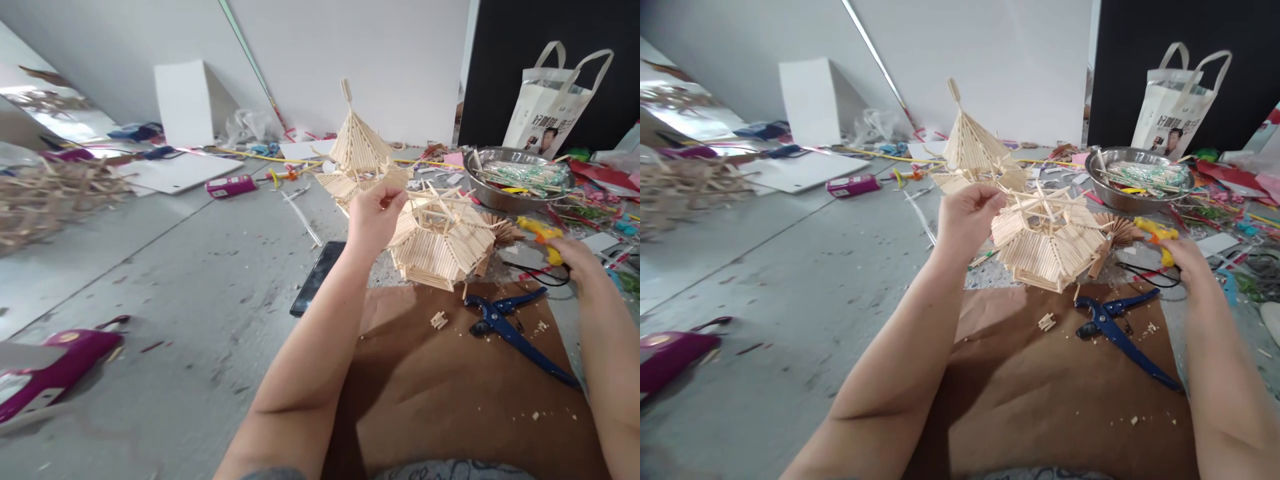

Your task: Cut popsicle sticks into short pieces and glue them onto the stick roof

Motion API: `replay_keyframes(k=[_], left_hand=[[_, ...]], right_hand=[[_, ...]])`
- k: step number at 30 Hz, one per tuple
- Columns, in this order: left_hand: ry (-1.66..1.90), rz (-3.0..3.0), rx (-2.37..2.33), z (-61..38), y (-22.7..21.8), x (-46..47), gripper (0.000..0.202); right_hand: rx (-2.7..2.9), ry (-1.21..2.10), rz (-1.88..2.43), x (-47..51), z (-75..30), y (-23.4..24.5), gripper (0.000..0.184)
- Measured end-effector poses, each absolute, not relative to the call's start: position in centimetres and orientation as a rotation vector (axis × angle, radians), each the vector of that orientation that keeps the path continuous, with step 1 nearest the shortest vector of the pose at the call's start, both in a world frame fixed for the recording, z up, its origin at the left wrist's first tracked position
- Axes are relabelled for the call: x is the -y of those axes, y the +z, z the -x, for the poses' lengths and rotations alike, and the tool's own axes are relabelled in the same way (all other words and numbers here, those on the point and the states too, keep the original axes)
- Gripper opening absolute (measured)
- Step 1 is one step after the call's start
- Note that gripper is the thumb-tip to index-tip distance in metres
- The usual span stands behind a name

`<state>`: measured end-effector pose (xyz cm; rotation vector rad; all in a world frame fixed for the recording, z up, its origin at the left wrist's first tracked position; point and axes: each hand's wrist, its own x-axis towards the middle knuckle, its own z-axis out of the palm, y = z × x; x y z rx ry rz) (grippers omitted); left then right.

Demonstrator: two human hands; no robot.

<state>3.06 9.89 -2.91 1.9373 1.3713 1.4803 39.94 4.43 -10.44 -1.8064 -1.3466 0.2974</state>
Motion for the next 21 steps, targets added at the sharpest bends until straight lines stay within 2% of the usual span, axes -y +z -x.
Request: replay_keyframes(k=[4, 9, 12, 16, 18, 21], left_hand=[[1.469, -1.954, -1.376, -3.0, -1.6, -9.9, 0.012], [1.358, -2.034, -1.412, -3.1, 0.7, -9.9, 0.010], [1.343, -2.063, -1.452, -3.2, 0.7, -9.8, 0.010], [1.354, -2.091, -1.467, -3.2, -0.6, -9.8, 0.012], [1.361, -2.108, -1.469, -3.2, -0.9, -9.7, 0.012], [1.345, -2.139, -1.496, -3.1, -0.8, -9.6, 0.012]], right_hand=[[1.131, 0.615, 1.693, -3.8, -38.7, -7.6, 0.015], [1.068, 0.762, 1.437, -2.3, -35.0, -3.7, 0.012], [1.220, 0.808, 1.267, -1.6, -32.1, -1.7, 0.021], [1.472, 0.897, 1.133, -1.8, -29.1, 0.2, 0.020], [1.566, 0.934, 1.151, -2.3, -27.9, 0.8, 0.018], [1.644, 0.962, 1.233, -3.2, -26.5, 1.4, 0.028]])
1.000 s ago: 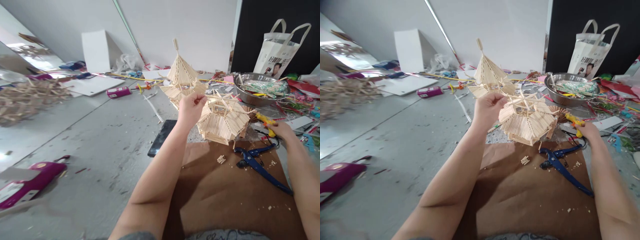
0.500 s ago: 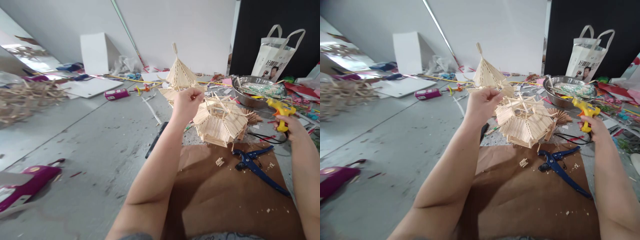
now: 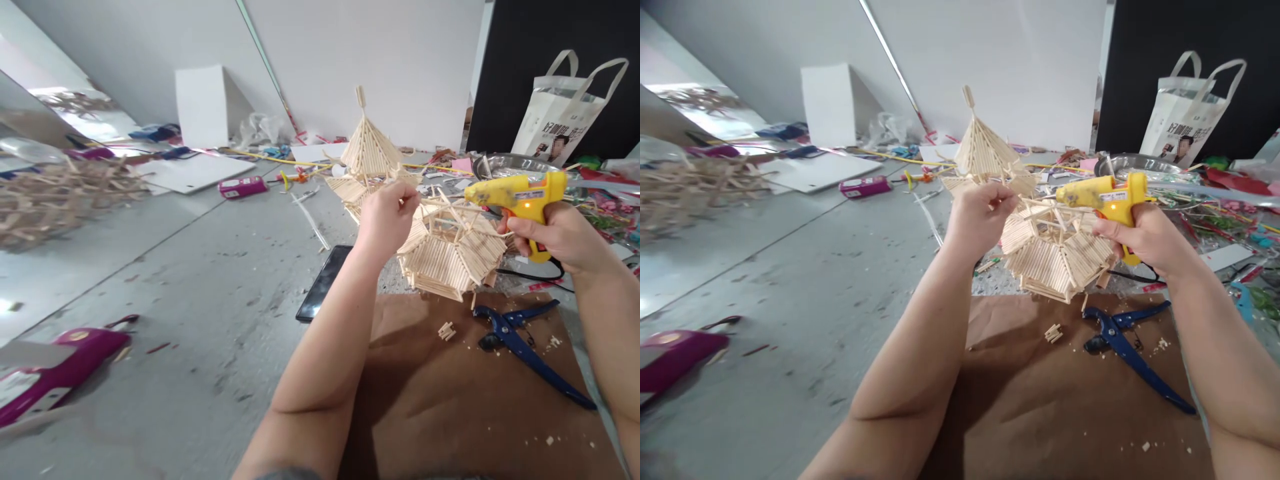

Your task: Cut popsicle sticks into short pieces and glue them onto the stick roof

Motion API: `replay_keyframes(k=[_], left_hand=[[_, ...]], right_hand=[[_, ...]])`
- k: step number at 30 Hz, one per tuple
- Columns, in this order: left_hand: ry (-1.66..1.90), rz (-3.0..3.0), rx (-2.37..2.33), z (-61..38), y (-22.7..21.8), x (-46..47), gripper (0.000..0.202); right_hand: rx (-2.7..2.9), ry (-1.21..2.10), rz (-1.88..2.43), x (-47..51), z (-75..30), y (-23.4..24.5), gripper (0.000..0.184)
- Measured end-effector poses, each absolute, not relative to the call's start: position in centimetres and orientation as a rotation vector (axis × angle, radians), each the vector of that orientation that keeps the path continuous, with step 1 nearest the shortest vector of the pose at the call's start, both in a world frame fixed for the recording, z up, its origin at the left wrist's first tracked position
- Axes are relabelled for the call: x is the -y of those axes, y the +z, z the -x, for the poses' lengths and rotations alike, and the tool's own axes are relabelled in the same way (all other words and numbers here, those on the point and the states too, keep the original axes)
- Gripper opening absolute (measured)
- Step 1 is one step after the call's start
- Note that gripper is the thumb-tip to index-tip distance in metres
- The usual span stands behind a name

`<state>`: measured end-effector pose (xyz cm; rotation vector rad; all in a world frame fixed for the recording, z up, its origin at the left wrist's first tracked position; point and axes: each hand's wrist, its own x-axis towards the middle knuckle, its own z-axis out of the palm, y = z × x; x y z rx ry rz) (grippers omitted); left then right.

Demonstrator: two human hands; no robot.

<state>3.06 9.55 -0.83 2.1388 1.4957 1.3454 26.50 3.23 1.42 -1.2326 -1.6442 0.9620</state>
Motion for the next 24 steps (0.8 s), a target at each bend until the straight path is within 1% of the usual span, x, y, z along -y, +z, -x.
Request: replay_keyframes(k=[3, 5, 16, 24], left_hand=[[1.308, -2.167, -1.496, -3.0, -0.6, -9.4, 0.013], [1.287, -2.182, -1.490, -3.1, -0.6, -9.3, 0.013], [1.260, -2.228, -1.497, -2.9, -0.8, -9.3, 0.013], [1.281, -2.250, -1.459, -3.0, -1.1, -9.3, 0.013]], right_hand=[[1.717, 0.983, 1.296, -3.9, -25.5, 1.7, 0.041], [1.747, 0.976, 1.325, -4.1, -25.1, 1.8, 0.044], [1.764, 0.942, 1.455, -4.3, -23.7, 2.0, 0.030], [1.795, 0.966, 1.429, -4.1, -23.5, 2.3, 0.032]])
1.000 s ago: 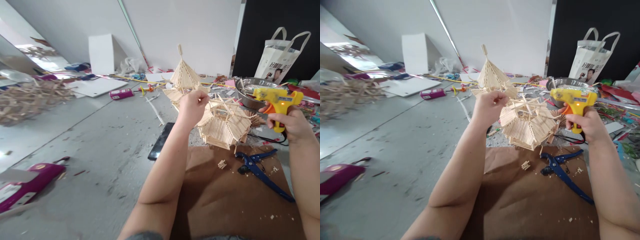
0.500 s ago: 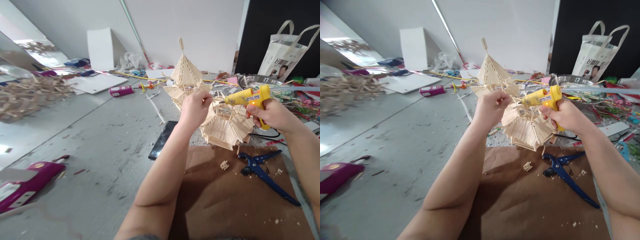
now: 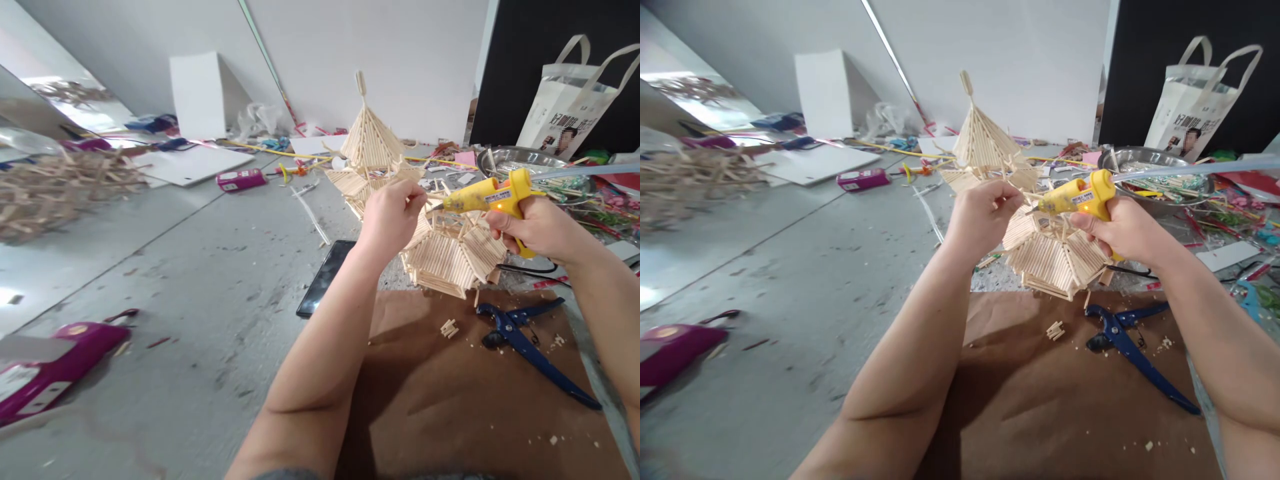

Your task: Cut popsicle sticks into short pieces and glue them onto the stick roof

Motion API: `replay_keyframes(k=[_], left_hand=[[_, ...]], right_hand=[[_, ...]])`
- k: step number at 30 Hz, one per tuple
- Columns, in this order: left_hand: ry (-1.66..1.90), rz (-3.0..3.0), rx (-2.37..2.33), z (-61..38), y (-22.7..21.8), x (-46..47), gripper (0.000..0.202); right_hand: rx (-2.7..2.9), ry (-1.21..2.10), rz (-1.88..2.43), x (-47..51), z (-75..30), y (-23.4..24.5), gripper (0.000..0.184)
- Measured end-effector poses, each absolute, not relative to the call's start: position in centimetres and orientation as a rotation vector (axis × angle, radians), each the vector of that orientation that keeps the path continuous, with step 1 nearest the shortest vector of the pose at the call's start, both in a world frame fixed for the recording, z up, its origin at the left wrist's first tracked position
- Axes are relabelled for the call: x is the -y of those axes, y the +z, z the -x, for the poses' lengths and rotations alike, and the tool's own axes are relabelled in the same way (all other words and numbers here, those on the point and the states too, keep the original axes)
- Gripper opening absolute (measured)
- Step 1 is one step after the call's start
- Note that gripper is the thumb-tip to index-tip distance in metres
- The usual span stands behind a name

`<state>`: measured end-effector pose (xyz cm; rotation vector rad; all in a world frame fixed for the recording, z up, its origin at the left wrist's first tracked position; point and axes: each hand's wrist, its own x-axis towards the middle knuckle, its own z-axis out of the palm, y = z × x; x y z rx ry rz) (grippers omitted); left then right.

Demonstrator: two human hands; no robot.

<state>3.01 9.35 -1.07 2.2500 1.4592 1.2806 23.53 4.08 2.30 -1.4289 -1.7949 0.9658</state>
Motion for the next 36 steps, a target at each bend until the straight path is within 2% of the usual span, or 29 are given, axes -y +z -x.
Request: replay_keyframes(k=[36], left_hand=[[1.237, -2.418, -1.469, -3.2, -1.4, -9.1, 0.016]], right_hand=[[1.761, 0.923, 1.486, -4.0, -24.6, 2.0, 0.041]])
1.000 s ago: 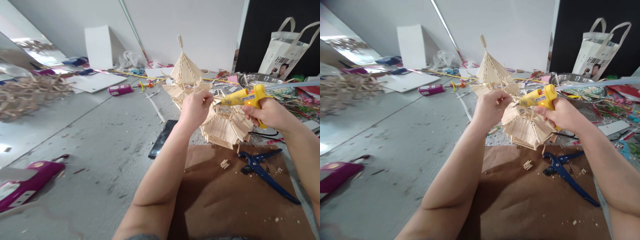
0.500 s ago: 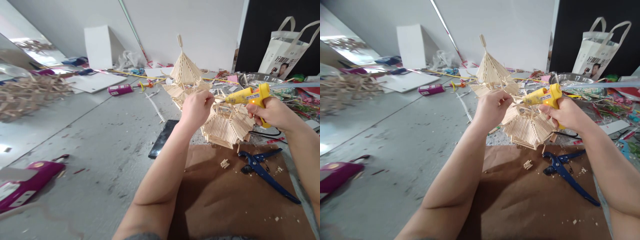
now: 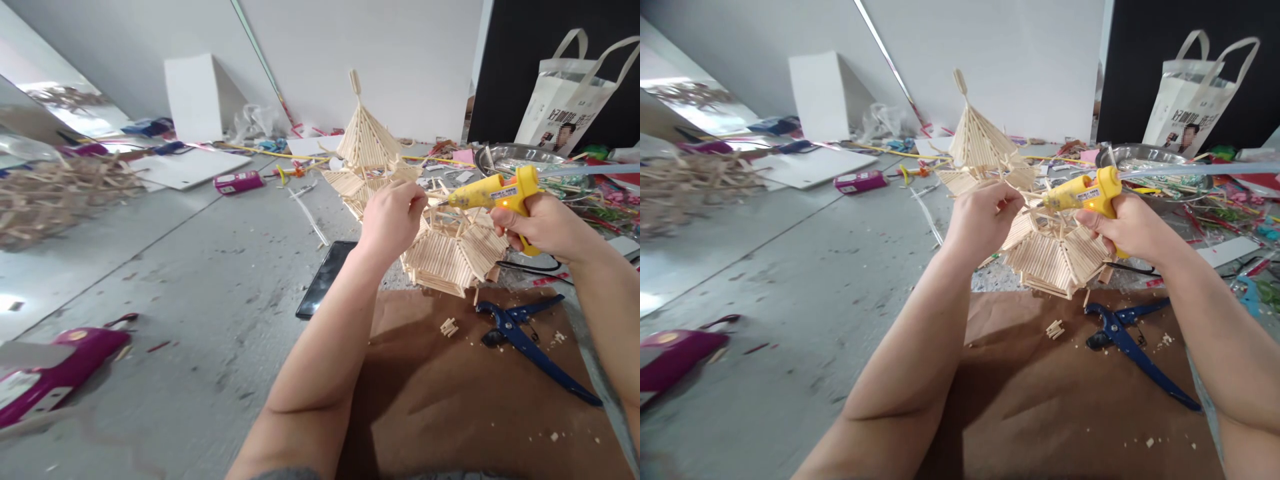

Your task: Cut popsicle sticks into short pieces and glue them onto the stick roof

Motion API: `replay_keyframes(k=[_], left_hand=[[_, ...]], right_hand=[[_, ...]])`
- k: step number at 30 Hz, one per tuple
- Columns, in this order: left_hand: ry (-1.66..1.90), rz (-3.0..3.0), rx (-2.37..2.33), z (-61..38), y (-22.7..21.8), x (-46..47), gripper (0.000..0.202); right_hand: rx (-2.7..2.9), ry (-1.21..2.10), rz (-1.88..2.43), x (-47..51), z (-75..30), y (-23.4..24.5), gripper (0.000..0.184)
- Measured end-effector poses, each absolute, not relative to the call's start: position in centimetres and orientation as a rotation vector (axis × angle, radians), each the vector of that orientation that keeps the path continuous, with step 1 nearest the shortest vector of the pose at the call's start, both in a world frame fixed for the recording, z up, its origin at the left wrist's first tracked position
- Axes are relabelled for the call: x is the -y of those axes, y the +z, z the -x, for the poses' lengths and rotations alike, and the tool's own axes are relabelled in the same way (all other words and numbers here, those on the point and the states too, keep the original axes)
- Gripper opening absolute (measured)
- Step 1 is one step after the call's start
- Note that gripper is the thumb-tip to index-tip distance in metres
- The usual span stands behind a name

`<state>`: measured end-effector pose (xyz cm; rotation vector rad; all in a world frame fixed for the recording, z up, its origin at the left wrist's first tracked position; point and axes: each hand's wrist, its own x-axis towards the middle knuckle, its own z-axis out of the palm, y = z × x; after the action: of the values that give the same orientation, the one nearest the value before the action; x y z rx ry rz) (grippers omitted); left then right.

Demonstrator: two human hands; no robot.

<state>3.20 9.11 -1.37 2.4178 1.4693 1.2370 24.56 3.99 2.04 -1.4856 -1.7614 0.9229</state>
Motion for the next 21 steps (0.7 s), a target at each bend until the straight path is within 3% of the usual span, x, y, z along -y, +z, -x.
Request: replay_keyframes(k=[21], left_hand=[[1.221, -2.470, -1.447, -3.32, -1.16, -8.95, 0.016]], right_hand=[[1.793, 0.887, 1.504, -3.89, -24.50, 1.97, 0.037]])
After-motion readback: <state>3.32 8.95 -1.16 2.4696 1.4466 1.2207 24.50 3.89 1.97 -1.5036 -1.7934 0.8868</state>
